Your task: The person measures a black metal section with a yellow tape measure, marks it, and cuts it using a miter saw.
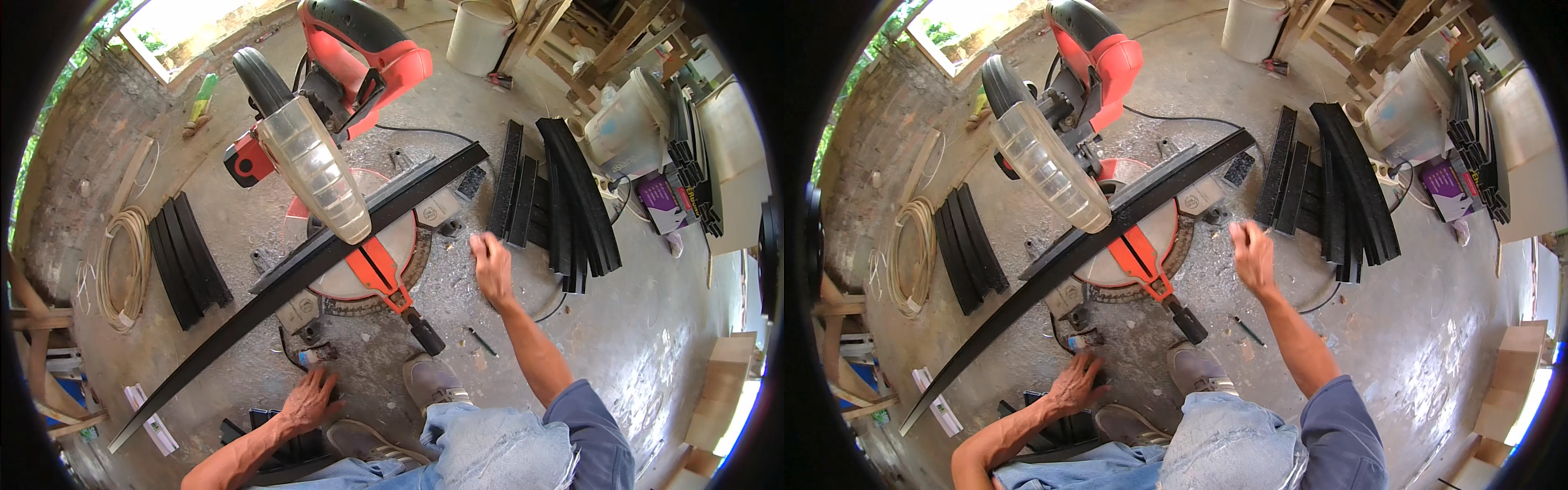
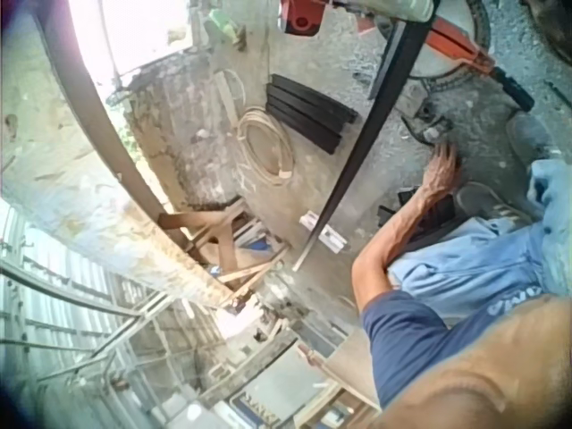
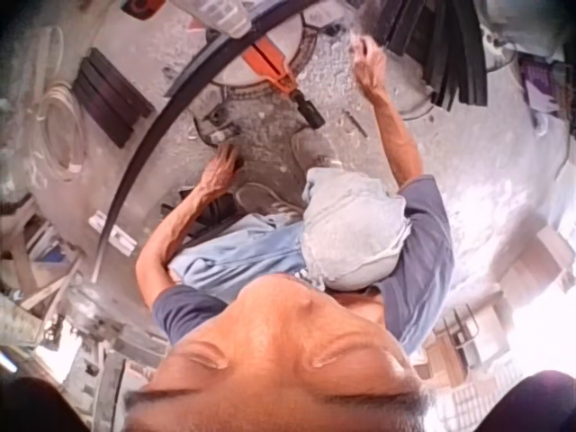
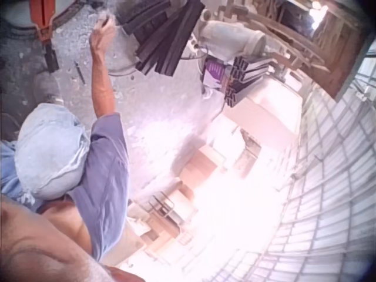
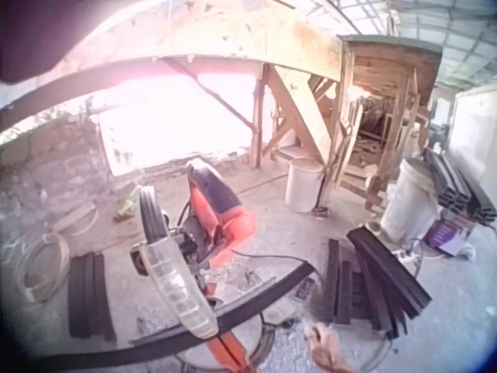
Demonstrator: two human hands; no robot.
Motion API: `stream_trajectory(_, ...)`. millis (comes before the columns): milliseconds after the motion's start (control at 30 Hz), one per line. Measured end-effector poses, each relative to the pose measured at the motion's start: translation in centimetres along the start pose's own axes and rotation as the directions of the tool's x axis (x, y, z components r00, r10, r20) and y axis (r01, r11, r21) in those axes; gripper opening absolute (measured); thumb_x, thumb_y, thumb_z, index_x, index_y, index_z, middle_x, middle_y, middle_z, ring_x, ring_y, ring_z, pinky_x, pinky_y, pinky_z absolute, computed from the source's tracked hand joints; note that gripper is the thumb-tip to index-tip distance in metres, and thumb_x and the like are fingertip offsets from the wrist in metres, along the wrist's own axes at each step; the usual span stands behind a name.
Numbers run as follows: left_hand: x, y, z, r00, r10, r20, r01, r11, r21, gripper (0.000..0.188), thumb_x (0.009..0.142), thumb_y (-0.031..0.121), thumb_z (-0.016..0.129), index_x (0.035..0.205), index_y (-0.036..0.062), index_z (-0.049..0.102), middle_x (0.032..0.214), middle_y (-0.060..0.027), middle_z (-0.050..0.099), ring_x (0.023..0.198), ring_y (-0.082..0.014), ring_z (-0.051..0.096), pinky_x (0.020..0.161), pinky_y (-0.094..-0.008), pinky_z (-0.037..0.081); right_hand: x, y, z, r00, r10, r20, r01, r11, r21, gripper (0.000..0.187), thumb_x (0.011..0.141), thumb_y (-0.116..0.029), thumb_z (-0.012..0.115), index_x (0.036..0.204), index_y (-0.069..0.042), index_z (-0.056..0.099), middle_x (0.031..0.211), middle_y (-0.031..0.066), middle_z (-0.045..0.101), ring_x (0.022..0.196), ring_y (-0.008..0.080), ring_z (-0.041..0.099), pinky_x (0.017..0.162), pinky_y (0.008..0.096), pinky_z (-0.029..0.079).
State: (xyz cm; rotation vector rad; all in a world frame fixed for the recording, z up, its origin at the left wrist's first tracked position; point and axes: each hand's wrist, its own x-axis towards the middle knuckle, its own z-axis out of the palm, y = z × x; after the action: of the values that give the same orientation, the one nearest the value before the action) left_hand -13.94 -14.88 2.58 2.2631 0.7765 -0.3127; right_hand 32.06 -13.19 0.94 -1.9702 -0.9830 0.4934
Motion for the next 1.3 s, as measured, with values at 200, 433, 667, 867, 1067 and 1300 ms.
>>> stream_trajectory(200,-0.3,-4.7,-5.6,0.704,-0.032,-0.71,0.241,0.951,0.195,0.066,0.078,0.025,0.082,0.131,0.0044,0.048,0.127,-0.0196,0.049,0.122,-0.0398,0.046,0.105,-0.0519,0.032,12.2,2.2,4.8,0.99,0.138,-0.018,-0.129,0.96,0.249,0.05,0.096,-0.044,0.064,0.106,0.004,0.069,0.097,0.0148,0.07,0.093,0.0216,0.063,0.086,0.0342,0.048)
stream_trajectory(433,-7.2,-12.6,-10.3,0.752,-0.245,-0.612,0.466,0.854,0.231,0.079,0.074,0.029,0.086,0.137,0.0025,0.046,0.129,-0.0179,0.054,0.125,-0.0358,0.048,0.109,-0.0488,0.031,14.3,1.1,6.6,0.952,0.254,0.171,-0.306,0.765,0.567,0.03,0.092,-0.026,0.075,0.1,0.003,0.07,0.095,0.0059,0.071,0.081,0.0162,0.065,0.076,0.0317,0.052)
stream_trajectory(667,-7.0,-13.7,-11.3,0.832,-0.33,-0.445,0.437,0.885,0.16,0.076,0.076,0.015,0.083,0.143,0.0094,0.046,0.111,-0.0159,0.063,0.103,-0.0367,0.062,0.091,-0.0452,0.047,14.9,1.3,6.5,0.953,0.271,0.135,-0.271,0.564,0.78,0.018,0.096,-0.023,0.07,0.095,-0.004,0.069,0.087,0.0048,0.071,0.072,0.0152,0.065,0.068,0.0314,0.054)
stream_trajectory(867,-5.1,-11.7,-11.9,0.832,-0.35,-0.431,0.455,0.875,0.169,0.078,0.077,0.016,0.083,0.145,0.0092,0.045,0.108,-0.0156,0.062,0.101,-0.036,0.061,0.093,-0.0451,0.046,16.5,2.2,5.2,0.956,0.275,0.103,-0.271,0.688,0.673,0.025,0.1,-0.031,0.067,0.103,-0.006,0.067,0.087,0.0048,0.072,0.073,0.0144,0.068,0.068,0.0302,0.054)
stream_trajectory(1067,-5.3,-12.6,-11.6,0.837,-0.331,-0.435,0.45,0.87,0.204,0.081,0.077,0.017,0.083,0.147,0.0099,0.044,0.107,-0.0153,0.062,0.1,-0.0346,0.061,0.092,-0.0444,0.047,16.1,2.5,6.5,0.965,0.25,0.079,-0.23,0.662,0.714,0.025,0.102,-0.03,0.063,0.1,-0.006,0.066,0.084,0.0035,0.07,0.066,0.0145,0.066,0.06,0.0309,0.054)
stream_trajectory(1300,-5.0,-12.2,-12.0,0.835,-0.392,-0.387,0.486,0.855,0.182,0.087,0.076,0.011,0.082,0.151,0.0114,0.039,0.112,-0.0182,0.062,0.103,-0.0401,0.061,0.091,-0.0474,0.048,16.1,3.0,7.0,0.97,0.235,0.058,-0.203,0.657,0.726,0.025,0.102,-0.029,0.063,0.098,-0.005,0.065,0.084,0.0035,0.069,0.065,0.014,0.065,0.06,0.0303,0.054)
